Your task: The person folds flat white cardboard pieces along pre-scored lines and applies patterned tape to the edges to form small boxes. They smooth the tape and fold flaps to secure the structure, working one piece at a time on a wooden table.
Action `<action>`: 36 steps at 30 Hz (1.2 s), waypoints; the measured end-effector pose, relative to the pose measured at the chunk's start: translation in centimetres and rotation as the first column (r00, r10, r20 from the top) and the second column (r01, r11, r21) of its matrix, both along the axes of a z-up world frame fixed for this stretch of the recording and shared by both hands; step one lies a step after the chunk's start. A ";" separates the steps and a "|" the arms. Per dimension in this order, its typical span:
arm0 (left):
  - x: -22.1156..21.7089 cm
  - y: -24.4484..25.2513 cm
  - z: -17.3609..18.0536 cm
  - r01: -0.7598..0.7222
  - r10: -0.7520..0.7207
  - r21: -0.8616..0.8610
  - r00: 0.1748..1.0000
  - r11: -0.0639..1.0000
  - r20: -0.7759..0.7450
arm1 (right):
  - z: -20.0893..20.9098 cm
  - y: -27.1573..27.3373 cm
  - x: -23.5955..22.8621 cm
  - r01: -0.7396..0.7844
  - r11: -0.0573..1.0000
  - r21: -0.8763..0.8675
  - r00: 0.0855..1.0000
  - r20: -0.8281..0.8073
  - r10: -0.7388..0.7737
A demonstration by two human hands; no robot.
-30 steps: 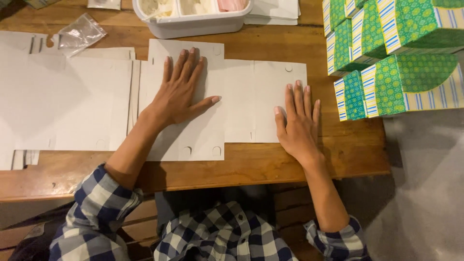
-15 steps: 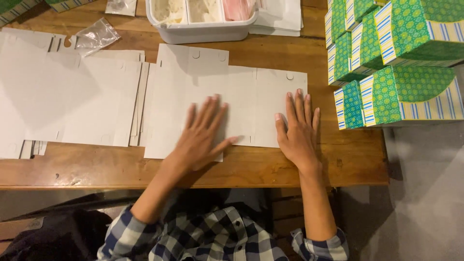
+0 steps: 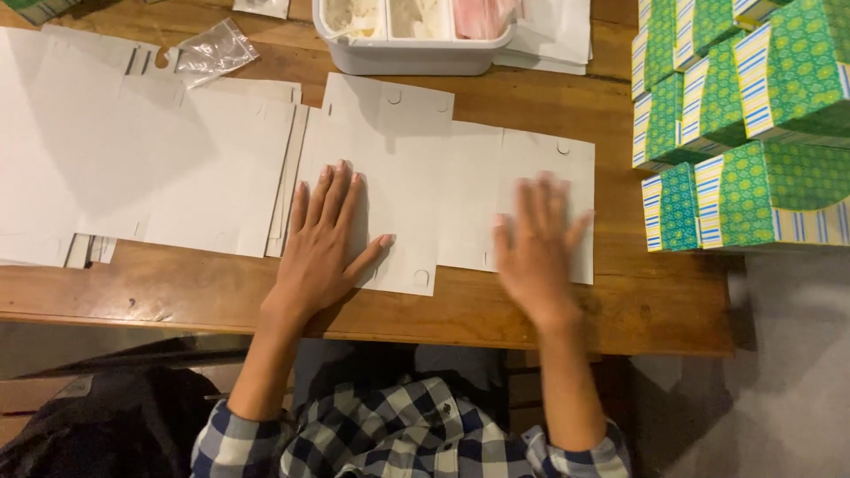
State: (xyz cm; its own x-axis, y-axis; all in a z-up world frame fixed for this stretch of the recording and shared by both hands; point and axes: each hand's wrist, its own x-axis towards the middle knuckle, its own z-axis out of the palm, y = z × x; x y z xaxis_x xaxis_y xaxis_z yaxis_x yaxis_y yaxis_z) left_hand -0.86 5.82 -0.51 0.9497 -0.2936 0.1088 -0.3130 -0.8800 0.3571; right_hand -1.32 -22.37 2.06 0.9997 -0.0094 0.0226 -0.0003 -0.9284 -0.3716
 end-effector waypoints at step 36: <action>-0.4 -0.2 1.6 -0.069 0.074 -0.194 0.997 0.979 0.016 | -0.2 -6.1 -3.6 0.157 0.988 -0.009 0.987 -0.030 -0.157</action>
State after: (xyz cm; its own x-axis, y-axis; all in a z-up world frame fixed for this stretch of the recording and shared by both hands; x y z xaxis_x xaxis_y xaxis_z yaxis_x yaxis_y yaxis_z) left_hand -1.25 5.57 1.06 0.9640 -0.1966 0.1791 -0.2622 -0.8158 0.5155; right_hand -4.88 -28.49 1.83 0.9860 -0.1664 -0.0075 -0.1577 -0.9185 -0.3626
